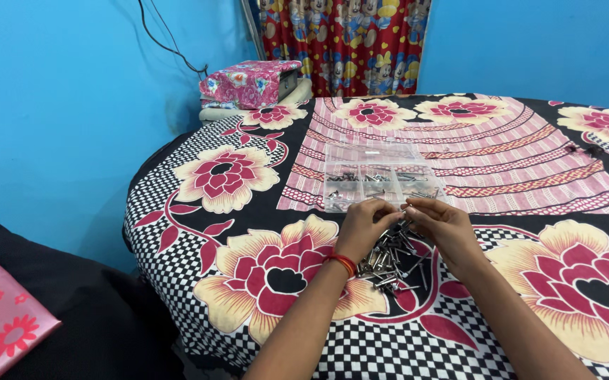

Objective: The person assembles small metal components by hand on a floral-patterned bedsheet. They pick up individual pieces from a pile, fit them together, and place the assembled units into a clear plastic organizer box.

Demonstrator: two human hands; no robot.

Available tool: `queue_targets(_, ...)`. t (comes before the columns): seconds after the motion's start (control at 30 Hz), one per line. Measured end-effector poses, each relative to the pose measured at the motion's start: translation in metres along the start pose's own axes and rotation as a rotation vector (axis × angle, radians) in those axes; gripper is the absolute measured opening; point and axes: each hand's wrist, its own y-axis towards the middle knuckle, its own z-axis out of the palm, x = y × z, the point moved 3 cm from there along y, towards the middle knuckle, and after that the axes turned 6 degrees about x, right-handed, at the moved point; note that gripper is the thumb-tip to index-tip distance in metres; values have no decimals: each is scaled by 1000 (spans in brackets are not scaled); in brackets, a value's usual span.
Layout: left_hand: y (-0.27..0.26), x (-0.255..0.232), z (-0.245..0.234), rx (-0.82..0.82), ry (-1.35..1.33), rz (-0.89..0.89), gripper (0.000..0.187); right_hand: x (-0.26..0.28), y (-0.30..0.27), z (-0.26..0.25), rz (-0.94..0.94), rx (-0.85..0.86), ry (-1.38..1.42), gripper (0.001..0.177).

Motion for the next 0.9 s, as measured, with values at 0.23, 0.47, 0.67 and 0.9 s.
queue_targets(0.23,0,0,4,35,-2,0,22,3,1,4,-88,55,8,40)
queue_targets(0.47,-2,-6,6,45,2,34,24,-3,5,-1,-125,40,-47,42)
queue_targets(0.67,0,-4,3,19,-16,71,20,7,-3,-2,-198,12,-103,36)
queue_targets(0.9,31,-8,-7,51,-25,37,21,48,11,-7,-218,8,-549,29)
